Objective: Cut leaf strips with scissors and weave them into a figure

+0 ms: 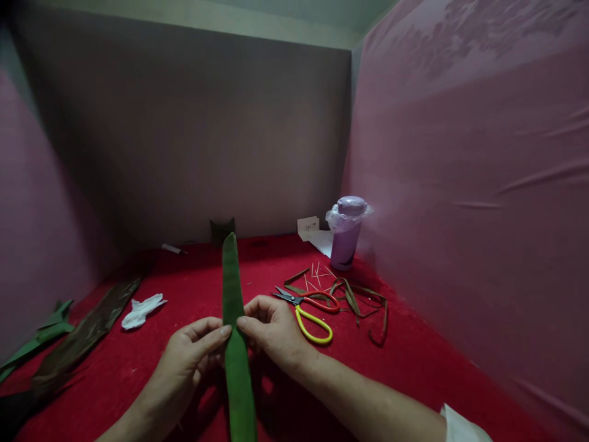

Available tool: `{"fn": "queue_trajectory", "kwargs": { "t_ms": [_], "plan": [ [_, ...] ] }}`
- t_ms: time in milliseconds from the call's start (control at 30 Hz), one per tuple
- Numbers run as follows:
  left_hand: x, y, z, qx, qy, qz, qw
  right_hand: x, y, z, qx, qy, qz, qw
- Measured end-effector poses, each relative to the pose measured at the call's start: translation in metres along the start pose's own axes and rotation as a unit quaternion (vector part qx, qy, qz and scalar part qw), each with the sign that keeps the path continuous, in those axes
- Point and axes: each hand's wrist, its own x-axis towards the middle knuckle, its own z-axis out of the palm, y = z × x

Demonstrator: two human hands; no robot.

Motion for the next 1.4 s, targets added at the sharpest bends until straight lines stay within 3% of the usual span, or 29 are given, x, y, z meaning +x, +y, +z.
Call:
{"fn": "queue_trajectory", "kwargs": {
  "t_ms": [367, 933, 1200, 1400],
  "plan": [
    [0.0, -0.001, 0.0, -0.01, 0.021, -0.025, 0.999, 0.002, 0.008, -0.003, 0.011, -0.024, -0.041, 0.999],
    [-0.008, 0.002, 0.004, -0.033, -0.024, -0.031, 0.999, -0.002, 0.004, -0.004, -0.045, 0.045, -0.143, 0.988],
    [-0.006, 0.001, 0.005, -0.036, -0.011, -0.037, 0.999, -0.006, 0.006, -0.011, -0.225, 0.012, -0.279, 0.934],
    [-0.007, 0.001, 0.006, -0.032, 0.002, -0.048, 0.998, -0.008, 0.003, -0.014, -0.3, -0.024, -0.359, 0.883]
  ]
}}
